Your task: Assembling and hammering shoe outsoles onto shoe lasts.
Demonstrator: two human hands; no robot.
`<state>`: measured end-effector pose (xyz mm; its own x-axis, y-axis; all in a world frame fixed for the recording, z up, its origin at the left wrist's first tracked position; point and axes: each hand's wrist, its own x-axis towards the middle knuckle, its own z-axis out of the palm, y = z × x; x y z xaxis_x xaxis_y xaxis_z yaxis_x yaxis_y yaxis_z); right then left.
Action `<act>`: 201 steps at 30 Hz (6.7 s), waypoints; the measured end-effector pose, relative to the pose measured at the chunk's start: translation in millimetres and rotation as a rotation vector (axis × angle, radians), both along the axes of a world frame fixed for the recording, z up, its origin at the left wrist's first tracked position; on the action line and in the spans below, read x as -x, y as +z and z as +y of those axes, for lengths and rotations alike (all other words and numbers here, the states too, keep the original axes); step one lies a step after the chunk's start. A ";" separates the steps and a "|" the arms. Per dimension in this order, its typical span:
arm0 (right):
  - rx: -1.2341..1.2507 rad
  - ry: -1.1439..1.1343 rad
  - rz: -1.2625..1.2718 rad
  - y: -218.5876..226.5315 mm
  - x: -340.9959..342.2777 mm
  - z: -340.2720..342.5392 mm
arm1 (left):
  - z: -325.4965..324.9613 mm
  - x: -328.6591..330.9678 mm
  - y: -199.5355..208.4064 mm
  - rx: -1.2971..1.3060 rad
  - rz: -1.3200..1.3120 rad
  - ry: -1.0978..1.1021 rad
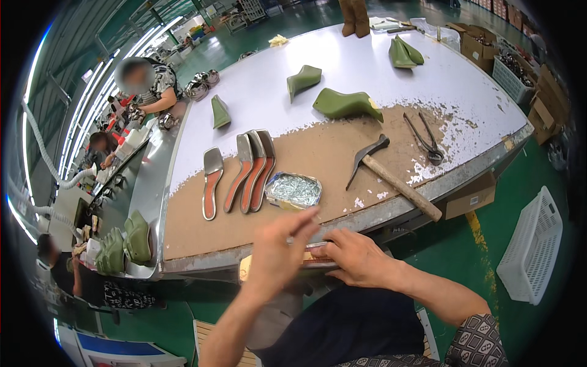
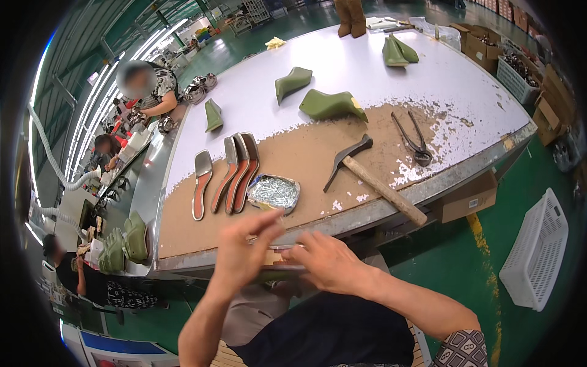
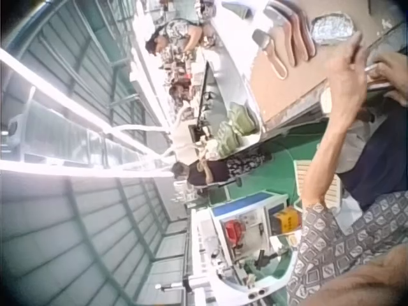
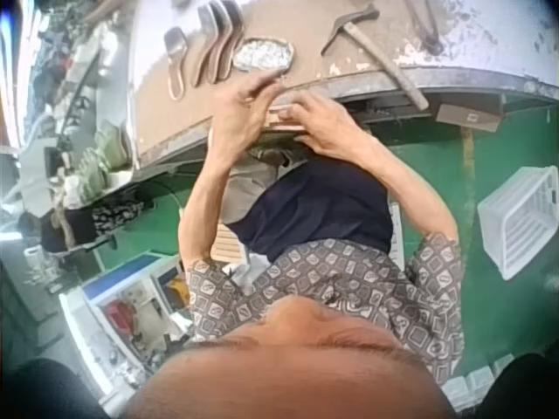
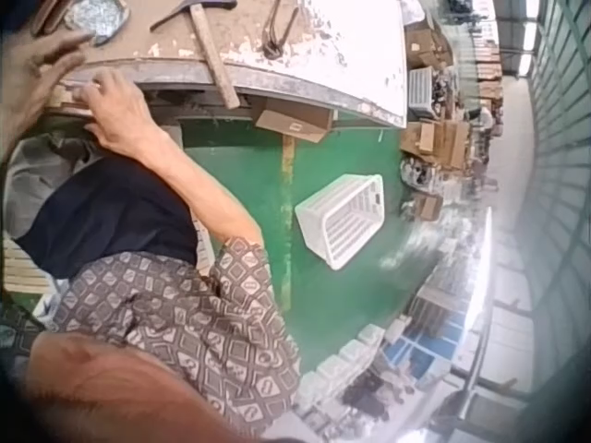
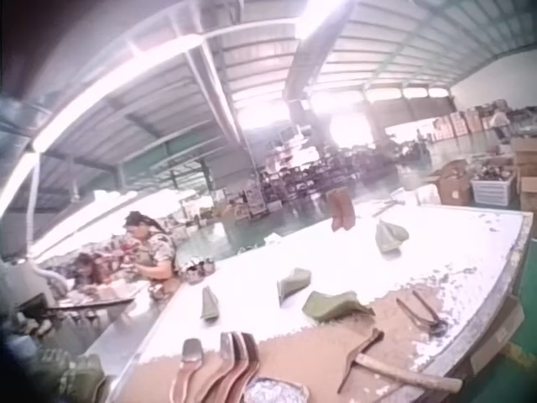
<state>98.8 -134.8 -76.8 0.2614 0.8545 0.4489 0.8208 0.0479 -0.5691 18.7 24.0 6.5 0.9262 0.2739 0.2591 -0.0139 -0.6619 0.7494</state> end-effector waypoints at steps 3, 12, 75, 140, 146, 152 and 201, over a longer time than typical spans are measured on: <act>0.011 -0.004 0.000 -2.3 -2.1 -3.5 | -17.4 17.3 -15.0 0.348 0.160 0.122; 0.332 -0.719 -0.398 1.0 -80.8 -77.5 | -19.5 11.8 -24.4 -0.219 0.125 -0.018; -0.055 -0.344 0.360 88.1 18.2 -151.1 | 12.3 26.0 -15.6 -0.643 0.217 -0.200; -0.074 -0.365 0.573 73.6 28.1 -115.9 | -7.8 29.1 -15.1 -0.614 0.393 -0.063; 0.104 -0.254 0.199 69.3 25.1 -108.7 | -2.5 26.8 -23.5 -0.637 0.342 -0.078; 0.223 -0.471 -0.324 50.7 -9.8 -103.2 | -5.2 22.1 -27.8 -0.795 0.343 -0.145; -0.505 -0.423 0.554 106.4 -100.1 -33.0 | 58.3 -15.0 -35.6 0.551 -0.249 0.200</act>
